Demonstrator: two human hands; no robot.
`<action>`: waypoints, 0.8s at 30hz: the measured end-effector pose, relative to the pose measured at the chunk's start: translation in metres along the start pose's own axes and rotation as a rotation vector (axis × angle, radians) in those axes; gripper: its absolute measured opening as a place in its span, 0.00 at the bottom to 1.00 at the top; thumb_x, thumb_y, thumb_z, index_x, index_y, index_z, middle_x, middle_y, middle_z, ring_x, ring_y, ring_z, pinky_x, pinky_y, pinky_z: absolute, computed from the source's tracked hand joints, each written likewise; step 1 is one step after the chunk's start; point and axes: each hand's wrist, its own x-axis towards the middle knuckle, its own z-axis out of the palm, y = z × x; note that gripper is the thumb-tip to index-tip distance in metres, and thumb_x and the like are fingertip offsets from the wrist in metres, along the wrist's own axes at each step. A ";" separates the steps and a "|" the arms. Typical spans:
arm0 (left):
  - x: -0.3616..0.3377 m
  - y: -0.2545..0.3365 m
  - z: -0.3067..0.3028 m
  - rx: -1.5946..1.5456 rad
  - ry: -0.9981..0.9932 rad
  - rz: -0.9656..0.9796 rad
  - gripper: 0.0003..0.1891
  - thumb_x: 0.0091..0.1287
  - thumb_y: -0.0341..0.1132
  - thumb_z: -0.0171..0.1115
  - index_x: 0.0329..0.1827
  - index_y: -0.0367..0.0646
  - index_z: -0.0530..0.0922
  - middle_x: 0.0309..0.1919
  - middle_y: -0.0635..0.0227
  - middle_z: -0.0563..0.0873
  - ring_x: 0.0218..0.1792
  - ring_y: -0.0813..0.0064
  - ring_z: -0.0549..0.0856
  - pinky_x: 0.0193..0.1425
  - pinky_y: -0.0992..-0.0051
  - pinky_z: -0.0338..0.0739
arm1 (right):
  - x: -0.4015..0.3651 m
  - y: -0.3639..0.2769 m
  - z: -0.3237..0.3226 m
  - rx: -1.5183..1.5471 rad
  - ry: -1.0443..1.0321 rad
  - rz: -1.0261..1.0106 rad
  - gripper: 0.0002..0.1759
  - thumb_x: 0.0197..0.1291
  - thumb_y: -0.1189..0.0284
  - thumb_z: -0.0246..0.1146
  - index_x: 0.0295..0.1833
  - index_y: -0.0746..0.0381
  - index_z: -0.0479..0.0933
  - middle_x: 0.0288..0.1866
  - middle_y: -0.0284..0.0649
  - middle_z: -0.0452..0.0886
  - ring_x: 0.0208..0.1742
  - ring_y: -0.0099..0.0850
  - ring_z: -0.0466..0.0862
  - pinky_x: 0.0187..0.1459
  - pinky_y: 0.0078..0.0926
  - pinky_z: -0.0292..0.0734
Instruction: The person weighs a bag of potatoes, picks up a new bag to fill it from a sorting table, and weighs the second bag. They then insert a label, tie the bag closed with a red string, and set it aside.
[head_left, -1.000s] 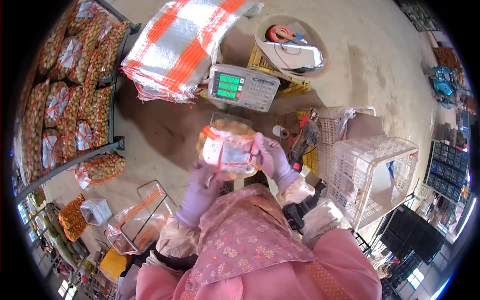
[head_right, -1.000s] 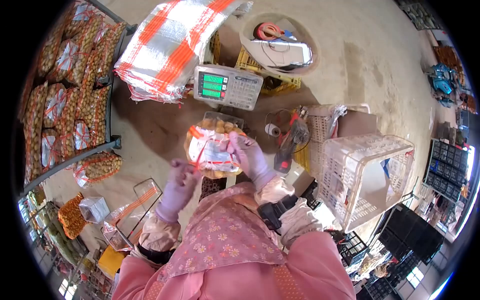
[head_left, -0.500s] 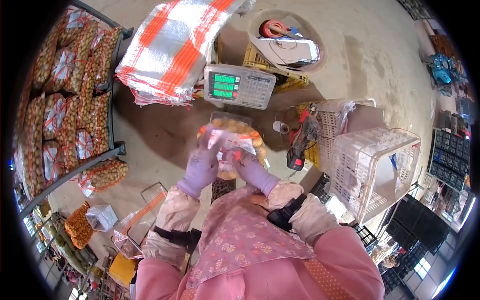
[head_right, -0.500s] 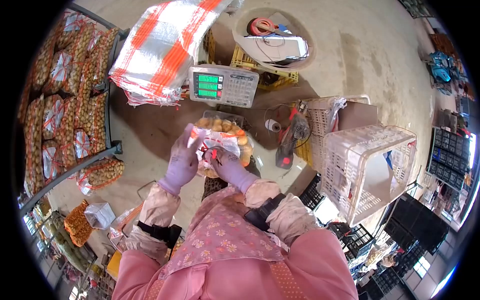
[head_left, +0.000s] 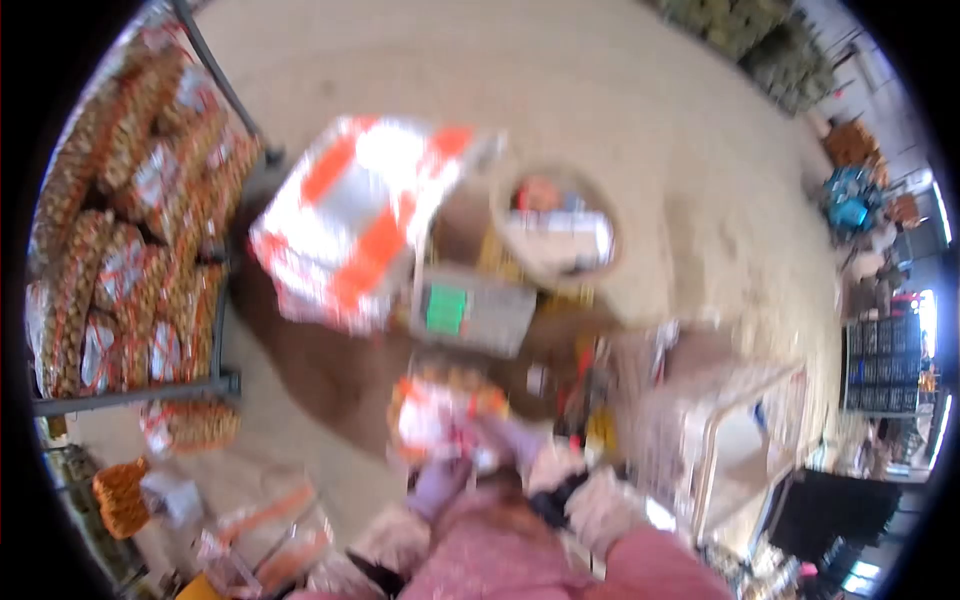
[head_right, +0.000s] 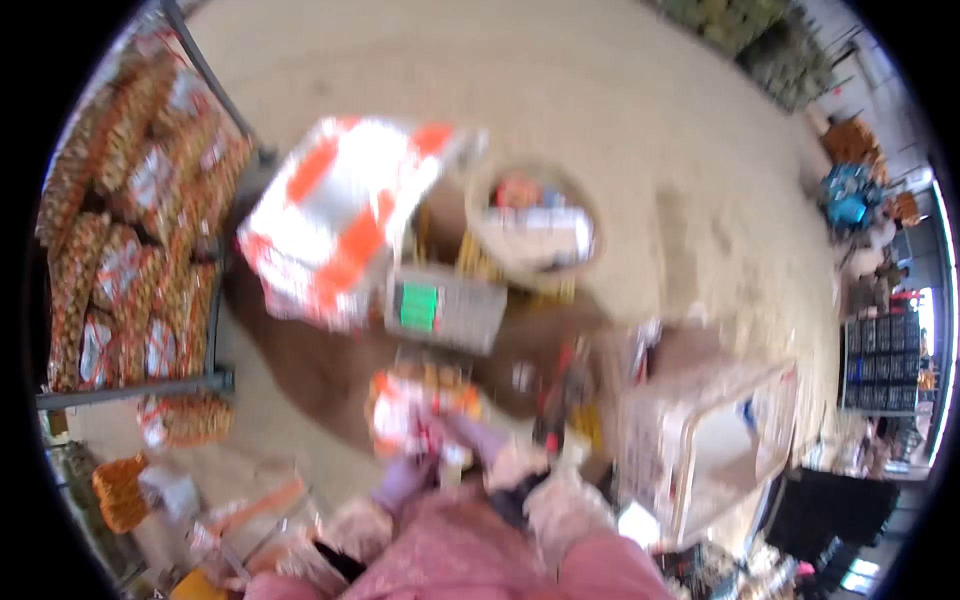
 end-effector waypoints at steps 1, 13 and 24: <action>-0.004 -0.031 0.008 0.146 0.093 0.105 0.16 0.77 0.43 0.54 0.47 0.37 0.82 0.32 0.68 0.86 0.36 0.70 0.85 0.43 0.68 0.79 | -0.011 -0.024 0.006 0.283 -0.110 0.179 0.18 0.79 0.59 0.47 0.54 0.61 0.75 0.43 0.33 0.81 0.42 0.26 0.80 0.45 0.28 0.78; 0.061 -0.003 -0.059 0.004 -0.229 -0.185 0.15 0.74 0.42 0.58 0.51 0.41 0.83 0.37 0.71 0.88 0.37 0.78 0.85 0.43 0.73 0.79 | -0.050 -0.144 0.089 -1.702 0.012 -0.252 0.12 0.60 0.65 0.62 0.47 0.57 0.81 0.75 0.53 0.63 0.74 0.45 0.68 0.72 0.49 0.62; 0.079 -0.032 -0.066 -0.691 -0.017 -0.473 0.08 0.73 0.38 0.54 0.39 0.45 0.78 0.28 0.72 0.81 0.21 0.75 0.78 0.25 0.78 0.72 | -0.031 -0.091 0.047 -1.434 0.199 -0.217 0.15 0.67 0.63 0.56 0.53 0.55 0.82 0.64 0.45 0.77 0.64 0.47 0.78 0.61 0.49 0.74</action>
